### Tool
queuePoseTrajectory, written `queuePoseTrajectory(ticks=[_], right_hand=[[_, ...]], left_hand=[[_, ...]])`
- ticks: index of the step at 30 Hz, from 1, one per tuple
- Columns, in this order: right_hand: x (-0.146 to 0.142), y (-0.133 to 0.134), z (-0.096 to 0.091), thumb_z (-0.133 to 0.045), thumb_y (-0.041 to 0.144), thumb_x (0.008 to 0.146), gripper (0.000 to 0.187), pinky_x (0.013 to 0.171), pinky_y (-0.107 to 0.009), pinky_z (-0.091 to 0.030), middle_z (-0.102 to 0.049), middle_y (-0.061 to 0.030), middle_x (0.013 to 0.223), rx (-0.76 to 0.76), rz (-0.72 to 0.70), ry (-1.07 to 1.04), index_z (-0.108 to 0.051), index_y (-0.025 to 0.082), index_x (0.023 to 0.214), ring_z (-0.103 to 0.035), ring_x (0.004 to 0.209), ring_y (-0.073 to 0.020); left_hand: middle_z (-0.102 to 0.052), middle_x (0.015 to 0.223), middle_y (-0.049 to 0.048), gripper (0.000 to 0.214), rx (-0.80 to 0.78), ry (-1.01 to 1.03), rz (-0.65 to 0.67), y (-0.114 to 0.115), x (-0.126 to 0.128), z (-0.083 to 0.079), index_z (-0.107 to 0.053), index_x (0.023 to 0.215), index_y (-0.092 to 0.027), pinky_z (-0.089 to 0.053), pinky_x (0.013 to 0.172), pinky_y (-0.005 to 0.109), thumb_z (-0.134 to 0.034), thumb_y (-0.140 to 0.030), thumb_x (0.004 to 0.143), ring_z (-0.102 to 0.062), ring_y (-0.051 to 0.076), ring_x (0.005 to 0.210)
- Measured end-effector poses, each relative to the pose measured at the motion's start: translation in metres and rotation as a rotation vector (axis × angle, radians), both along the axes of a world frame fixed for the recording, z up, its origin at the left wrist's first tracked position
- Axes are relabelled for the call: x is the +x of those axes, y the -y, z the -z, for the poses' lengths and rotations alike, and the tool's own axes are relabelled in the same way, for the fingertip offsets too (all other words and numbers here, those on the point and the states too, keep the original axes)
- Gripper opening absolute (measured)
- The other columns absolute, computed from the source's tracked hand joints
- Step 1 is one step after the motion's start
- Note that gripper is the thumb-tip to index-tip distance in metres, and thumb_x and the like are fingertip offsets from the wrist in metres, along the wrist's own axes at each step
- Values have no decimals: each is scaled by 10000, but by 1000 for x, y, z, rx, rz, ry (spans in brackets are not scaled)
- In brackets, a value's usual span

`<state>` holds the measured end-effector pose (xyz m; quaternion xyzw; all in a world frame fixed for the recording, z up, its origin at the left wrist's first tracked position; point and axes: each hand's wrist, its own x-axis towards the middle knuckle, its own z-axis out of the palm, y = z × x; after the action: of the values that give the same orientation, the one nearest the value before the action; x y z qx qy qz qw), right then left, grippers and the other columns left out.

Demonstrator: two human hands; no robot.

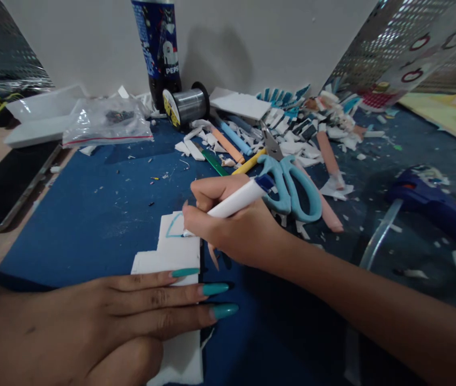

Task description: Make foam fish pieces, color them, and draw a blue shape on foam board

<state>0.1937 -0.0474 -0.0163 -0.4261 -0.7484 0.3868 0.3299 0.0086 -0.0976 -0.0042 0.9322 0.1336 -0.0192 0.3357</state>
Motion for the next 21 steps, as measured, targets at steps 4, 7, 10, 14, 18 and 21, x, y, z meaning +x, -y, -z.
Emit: queuePoseTrajectory(ticks=[4, 7, 10, 14, 18, 21], right_hand=[[0, 0, -2, -539, 3, 689, 475, 397, -262, -227, -230, 64, 409, -4, 37, 4, -168, 208, 475, -266, 383, -69], [0, -1, -3, -509, -47, 643, 465, 383, -260, -212, -234, 64, 401, 19, 63, 11, -162, 201, 459, -255, 375, -61], [1, -1, -3, -486, -72, 626, 458, 385, -261, -206, -226, 66, 386, 37, 81, 15, -163, 193, 438, -251, 367, -56], [1, 0, -3, -482, -94, 619, 465, 386, -252, -212, -234, 69, 372, 29, 112, 14, -174, 186, 412, -238, 369, -48], [2, 1, -2, -558, 22, 726, 469, 338, -231, -238, -290, 76, 359, -67, 155, -86, -234, 197, 436, -290, 322, -44], [2, 0, -1, -610, 189, 790, 441, 294, -227, -244, -345, 79, 358, -140, 142, -167, -295, 211, 482, -347, 280, -54]], left_hand=[[-322, 1433, -18, 280, 1, -20, 13, -3, 0, -2, -604, 1146, -179, -168, 1149, 242, -459, -244, 915, -260, 131, 1356], [-325, 1433, -26, 310, 15, 0, 0, -1, -1, 1, -560, 1204, -183, -156, 1146, 224, -434, -249, 928, -250, 115, 1358], [-344, 1430, -14, 408, 46, 52, -52, 3, -2, 6, -431, 1321, -142, -127, 1143, 192, -424, -267, 933, -256, 94, 1356], [-388, 1412, -8, 424, 74, 83, -88, 7, -2, 8, -398, 1344, -134, -148, 1141, 192, -422, -236, 933, -288, 95, 1345], [-411, 1401, 5, 422, 62, 74, -86, 7, -2, 7, -405, 1342, -144, -200, 1135, 206, -425, -234, 931, -324, 115, 1330], [-374, 1424, -25, 438, 23, 72, -82, 7, -2, 7, -386, 1356, -188, -174, 1146, 222, -436, -273, 929, -297, 115, 1343]])
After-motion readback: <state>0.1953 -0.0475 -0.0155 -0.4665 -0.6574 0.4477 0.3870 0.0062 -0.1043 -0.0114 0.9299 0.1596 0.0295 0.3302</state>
